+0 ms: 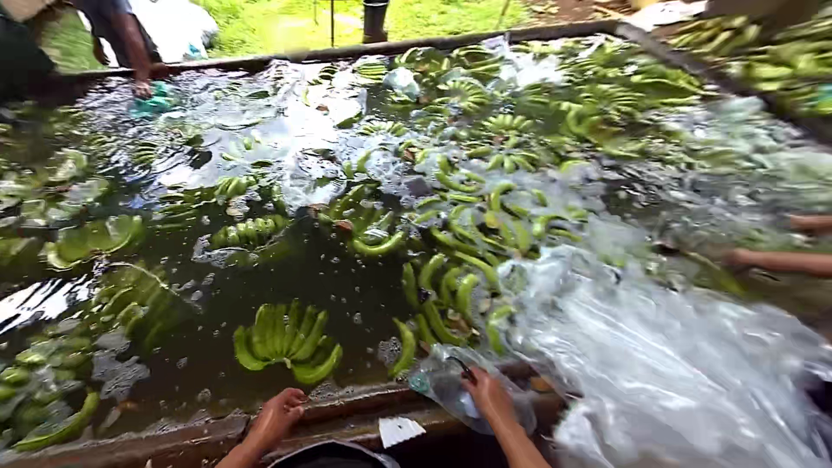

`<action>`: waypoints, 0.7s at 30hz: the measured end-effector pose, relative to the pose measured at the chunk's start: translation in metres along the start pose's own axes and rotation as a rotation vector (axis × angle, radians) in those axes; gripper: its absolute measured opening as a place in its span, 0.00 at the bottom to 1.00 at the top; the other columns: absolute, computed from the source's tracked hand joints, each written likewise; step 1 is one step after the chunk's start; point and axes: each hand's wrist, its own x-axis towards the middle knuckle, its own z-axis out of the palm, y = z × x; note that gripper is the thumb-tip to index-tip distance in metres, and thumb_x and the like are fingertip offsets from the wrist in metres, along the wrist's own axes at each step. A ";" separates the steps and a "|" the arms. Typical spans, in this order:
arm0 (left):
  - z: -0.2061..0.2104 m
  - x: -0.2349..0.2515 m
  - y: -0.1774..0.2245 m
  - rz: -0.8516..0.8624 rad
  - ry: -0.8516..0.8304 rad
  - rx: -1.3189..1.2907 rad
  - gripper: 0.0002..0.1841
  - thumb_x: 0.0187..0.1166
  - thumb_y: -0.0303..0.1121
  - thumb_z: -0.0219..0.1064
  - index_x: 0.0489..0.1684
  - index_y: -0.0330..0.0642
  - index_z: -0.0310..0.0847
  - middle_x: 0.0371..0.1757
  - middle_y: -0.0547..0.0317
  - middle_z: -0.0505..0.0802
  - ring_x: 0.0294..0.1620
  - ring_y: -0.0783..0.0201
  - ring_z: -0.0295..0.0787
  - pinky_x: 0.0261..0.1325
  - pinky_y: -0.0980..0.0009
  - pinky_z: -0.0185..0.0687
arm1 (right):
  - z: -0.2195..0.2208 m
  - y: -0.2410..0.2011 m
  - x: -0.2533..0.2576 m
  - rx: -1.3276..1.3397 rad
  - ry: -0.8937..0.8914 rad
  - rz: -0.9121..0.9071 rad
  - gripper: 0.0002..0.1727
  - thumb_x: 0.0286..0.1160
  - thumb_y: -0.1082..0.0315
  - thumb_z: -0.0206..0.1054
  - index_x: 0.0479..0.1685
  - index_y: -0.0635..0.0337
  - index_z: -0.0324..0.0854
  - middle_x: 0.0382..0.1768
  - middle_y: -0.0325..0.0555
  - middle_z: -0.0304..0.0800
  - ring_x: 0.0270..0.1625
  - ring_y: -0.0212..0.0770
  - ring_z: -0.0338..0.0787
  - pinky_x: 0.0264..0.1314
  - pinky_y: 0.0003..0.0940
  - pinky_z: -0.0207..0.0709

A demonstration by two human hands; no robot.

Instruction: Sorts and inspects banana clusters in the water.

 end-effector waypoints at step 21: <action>-0.071 0.077 -0.056 -0.581 0.960 -0.806 0.60 0.71 0.42 0.81 0.95 0.36 0.30 0.90 0.22 0.53 0.88 0.29 0.56 0.81 0.37 0.64 | 0.009 -0.168 0.000 0.285 -0.179 0.010 0.17 0.75 0.75 0.71 0.61 0.71 0.83 0.42 0.59 0.94 0.42 0.53 0.96 0.54 0.55 0.89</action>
